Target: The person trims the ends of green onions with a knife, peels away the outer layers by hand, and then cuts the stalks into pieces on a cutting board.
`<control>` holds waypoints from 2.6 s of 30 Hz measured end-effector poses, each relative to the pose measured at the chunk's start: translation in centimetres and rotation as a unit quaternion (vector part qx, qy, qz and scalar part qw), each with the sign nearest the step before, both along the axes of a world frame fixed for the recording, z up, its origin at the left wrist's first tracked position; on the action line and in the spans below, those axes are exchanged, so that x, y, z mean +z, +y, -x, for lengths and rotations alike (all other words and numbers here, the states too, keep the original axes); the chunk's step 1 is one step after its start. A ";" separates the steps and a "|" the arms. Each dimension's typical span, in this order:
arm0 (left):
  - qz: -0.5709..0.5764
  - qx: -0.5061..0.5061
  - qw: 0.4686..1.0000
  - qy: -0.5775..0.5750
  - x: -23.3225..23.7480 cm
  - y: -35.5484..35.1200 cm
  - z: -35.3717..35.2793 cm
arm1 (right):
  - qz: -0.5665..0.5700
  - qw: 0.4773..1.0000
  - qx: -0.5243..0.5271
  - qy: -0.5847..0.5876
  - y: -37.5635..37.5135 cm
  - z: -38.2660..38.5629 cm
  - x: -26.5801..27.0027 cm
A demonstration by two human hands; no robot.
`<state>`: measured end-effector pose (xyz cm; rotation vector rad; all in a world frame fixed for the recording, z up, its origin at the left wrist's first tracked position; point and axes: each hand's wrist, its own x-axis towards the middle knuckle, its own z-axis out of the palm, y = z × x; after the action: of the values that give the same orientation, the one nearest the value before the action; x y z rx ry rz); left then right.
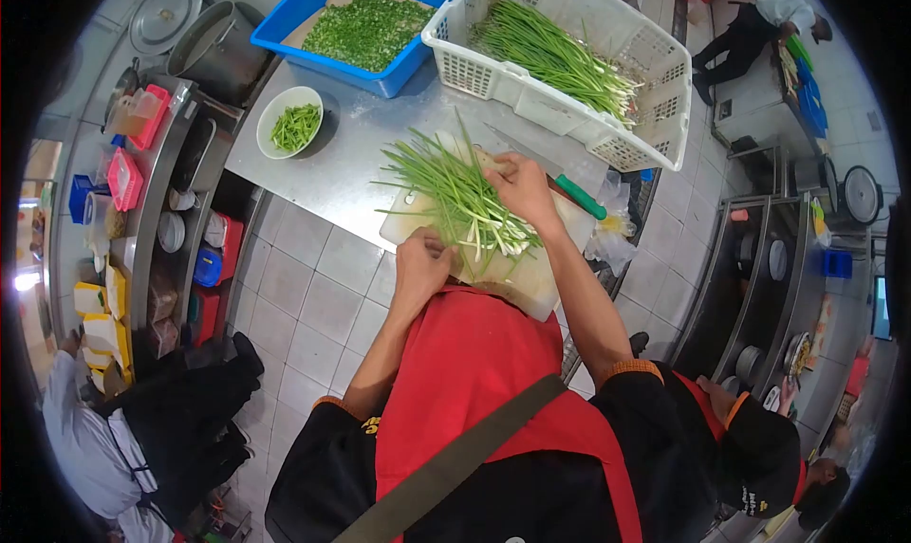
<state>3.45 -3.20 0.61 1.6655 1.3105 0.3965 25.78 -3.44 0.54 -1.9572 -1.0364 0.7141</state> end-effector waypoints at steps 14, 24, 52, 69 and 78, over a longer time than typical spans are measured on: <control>0.313 0.031 0.926 -0.211 -1.7 -0.3 -2.1 | 0.084 0.972 0.214 -0.058 -0.3 -4.6 2.1; 0.226 -0.080 0.969 -0.064 -0.5 -0.2 -1.3 | 0.177 0.960 0.187 -0.110 -5.4 -6.0 1.9; -0.203 -0.164 0.964 -0.053 -1.4 2.5 -0.8 | -0.041 0.956 0.190 -0.219 -8.9 0.8 -0.4; -0.356 -0.265 0.892 -0.083 -2.7 0.5 -2.0 | 0.131 0.977 -0.144 -0.089 -16.3 0.7 -1.3; -0.386 -0.295 0.870 -0.077 -3.6 -0.7 -3.3 | -0.054 0.987 -0.072 -0.135 -11.8 -1.3 4.6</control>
<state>6.77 -3.87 -2.95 2.5224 0.4543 0.7142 27.12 -15.21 5.16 -2.0469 -1.0554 0.3133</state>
